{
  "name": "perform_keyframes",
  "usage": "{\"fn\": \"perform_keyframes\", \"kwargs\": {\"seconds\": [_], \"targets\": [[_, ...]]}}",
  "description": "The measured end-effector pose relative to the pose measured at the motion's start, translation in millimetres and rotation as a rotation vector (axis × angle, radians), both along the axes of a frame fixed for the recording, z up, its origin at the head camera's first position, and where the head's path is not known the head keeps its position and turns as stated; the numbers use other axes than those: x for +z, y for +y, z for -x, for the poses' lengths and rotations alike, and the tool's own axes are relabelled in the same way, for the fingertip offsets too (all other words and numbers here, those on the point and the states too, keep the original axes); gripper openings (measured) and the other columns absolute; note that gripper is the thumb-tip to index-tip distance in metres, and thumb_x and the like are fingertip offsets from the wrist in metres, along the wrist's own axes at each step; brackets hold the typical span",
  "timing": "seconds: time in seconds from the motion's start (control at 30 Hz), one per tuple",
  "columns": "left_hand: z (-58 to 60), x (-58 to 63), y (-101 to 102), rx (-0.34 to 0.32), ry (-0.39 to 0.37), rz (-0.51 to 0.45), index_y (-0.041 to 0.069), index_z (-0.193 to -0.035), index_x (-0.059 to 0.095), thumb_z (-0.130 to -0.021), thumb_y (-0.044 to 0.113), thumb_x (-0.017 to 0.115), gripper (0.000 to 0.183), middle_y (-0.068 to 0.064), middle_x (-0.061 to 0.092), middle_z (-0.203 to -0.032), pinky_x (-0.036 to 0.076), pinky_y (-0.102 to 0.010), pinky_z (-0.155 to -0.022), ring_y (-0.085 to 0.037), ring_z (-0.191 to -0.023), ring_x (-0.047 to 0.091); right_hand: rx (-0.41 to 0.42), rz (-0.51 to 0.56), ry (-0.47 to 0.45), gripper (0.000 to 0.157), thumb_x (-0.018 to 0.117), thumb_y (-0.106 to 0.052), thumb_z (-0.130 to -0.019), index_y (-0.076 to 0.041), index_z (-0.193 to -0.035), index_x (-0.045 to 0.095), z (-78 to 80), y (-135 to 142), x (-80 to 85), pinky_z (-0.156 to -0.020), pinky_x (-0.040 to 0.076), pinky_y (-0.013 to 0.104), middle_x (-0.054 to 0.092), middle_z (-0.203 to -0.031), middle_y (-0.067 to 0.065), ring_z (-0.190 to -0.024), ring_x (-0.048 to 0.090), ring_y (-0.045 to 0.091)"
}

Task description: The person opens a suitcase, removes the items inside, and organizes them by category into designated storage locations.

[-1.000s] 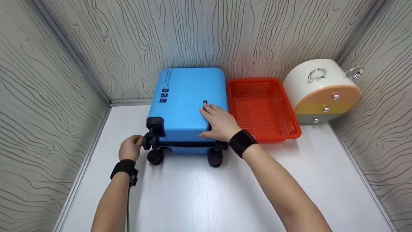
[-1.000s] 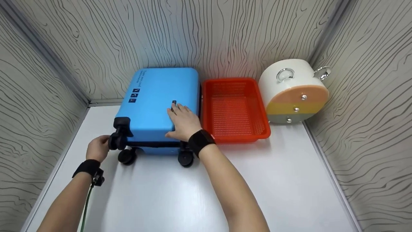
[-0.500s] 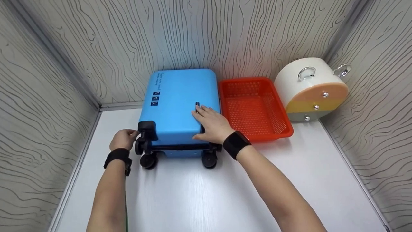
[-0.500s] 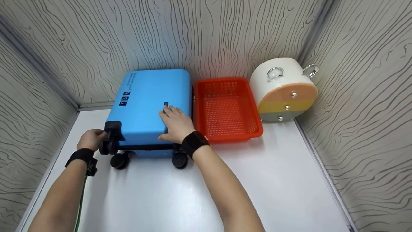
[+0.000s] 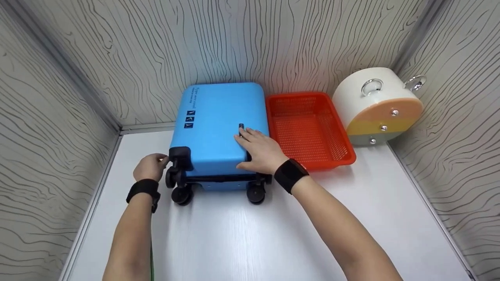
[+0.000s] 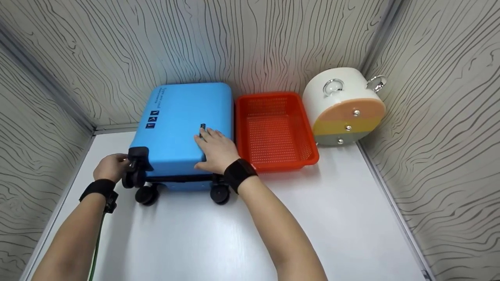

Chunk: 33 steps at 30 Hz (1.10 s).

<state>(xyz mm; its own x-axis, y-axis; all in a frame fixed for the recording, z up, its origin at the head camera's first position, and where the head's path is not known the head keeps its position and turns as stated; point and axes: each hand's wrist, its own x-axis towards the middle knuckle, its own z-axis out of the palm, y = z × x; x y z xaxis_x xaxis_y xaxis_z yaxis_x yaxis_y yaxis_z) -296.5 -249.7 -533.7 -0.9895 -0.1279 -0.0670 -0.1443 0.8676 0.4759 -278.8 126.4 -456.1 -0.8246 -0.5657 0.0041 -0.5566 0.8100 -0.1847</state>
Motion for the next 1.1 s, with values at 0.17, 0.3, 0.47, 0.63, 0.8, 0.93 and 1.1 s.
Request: {"fn": "perform_keyframes", "kwargs": {"seconds": [0.17, 0.3, 0.47, 0.63, 0.8, 0.93, 1.1], "targets": [[-4.4, -3.1, -2, -0.008, -0.012, -0.058, 0.007, -0.13, 0.07, -0.107, 0.034, 0.054, 0.039, -0.013, 0.076, -0.109, 0.053, -0.047, -0.084, -0.032, -0.1, 0.07, 0.02, 0.009, -0.008, 0.094, 0.067, -0.06, -0.093, -0.018, -0.164, 0.023, 0.9, 2, -1.6, -0.125, 0.009, 0.041, 0.016, -0.17, 0.008, -0.156, 0.011, 0.025], [-9.4, -3.6, -5, -0.035, -0.049, -0.153, 0.004, -0.137, 0.064, -0.107, 0.036, 0.053, 0.045, -0.019, 0.07, -0.124, 0.05, -0.053, -0.096, -0.038, -0.116, 0.064, 0.025, 0.037, -0.016, 0.094, 0.068, -0.059, -0.092, -0.018, -0.164, 0.024, 1.2, 7, -5.3, -0.125, 0.009, 0.041, 0.015, -0.17, 0.007, -0.156, 0.011, 0.024], [-14.5, 10.9, -2, -0.054, -0.001, -0.224, 0.0, -0.155, 0.04, -0.109, 0.038, 0.047, 0.06, -0.029, 0.048, -0.148, 0.043, -0.057, -0.106, -0.045, -0.133, 0.049, 0.023, 0.09, -0.033, 0.092, 0.063, -0.062, -0.095, -0.017, -0.164, 0.022, 0.0, 16, -11.7, -0.125, 0.006, 0.041, 0.013, -0.171, 0.006, -0.157, 0.008, 0.023], [-27.3, 51.1, 25, -0.079, 0.203, -0.226, 0.002, -0.161, 0.027, -0.109, 0.04, 0.047, 0.068, -0.028, 0.032, -0.159, 0.028, -0.056, -0.118, -0.044, -0.147, 0.031, 0.011, 0.296, -0.152, 0.074, 0.04, -0.06, -0.105, -0.015, -0.163, 0.026, -4.5, 31, -12.5, -0.125, 0.001, 0.041, 0.016, -0.17, 0.005, -0.157, 0.005, 0.021], [-56.5, 85.7, 76, -0.28, 0.383, -0.113, 0.002, -0.161, 0.027, -0.104, 0.038, 0.059, 0.074, -0.025, 0.031, -0.161, 0.018, -0.056, -0.122, -0.042, -0.149, 0.026, -0.055, 0.64, -0.32, 0.062, 0.03, -0.048, -0.112, -0.011, -0.16, 0.033, -9.1, 47, -10.2, -0.125, 0.006, 0.046, 0.019, -0.169, 0.006, -0.156, 0.008, 0.02], [-79.3, 81.4, 116, -0.455, 0.39, 0.076, 0.0, -0.16, 0.026, -0.1, 0.038, 0.067, 0.082, -0.022, 0.028, -0.163, 0.012, -0.054, -0.123, -0.04, -0.152, 0.022, -0.167, 0.839, -0.387, 0.061, 0.027, -0.043, -0.113, -0.007, -0.162, 0.027, -13.1, 54, -17.0, -0.125, 0.009, 0.045, 0.014, -0.17, 0.01, -0.156, 0.009, 0.022], [-85.5, 48.8, 148, -0.497, 0.409, 0.285, 0.004, -0.162, 0.024, -0.095, 0.04, 0.073, 0.09, -0.018, 0.021, -0.167, 0.011, -0.052, -0.124, -0.036, -0.154, 0.017, -0.348, 0.993, -0.471, 0.066, 0.025, -0.045, -0.112, -0.004, -0.163, 0.014, -21.6, 51, -32.7, -0.125, 0.007, 0.041, 0.01, -0.17, 0.01, -0.156, 0.007, 0.023]]}}
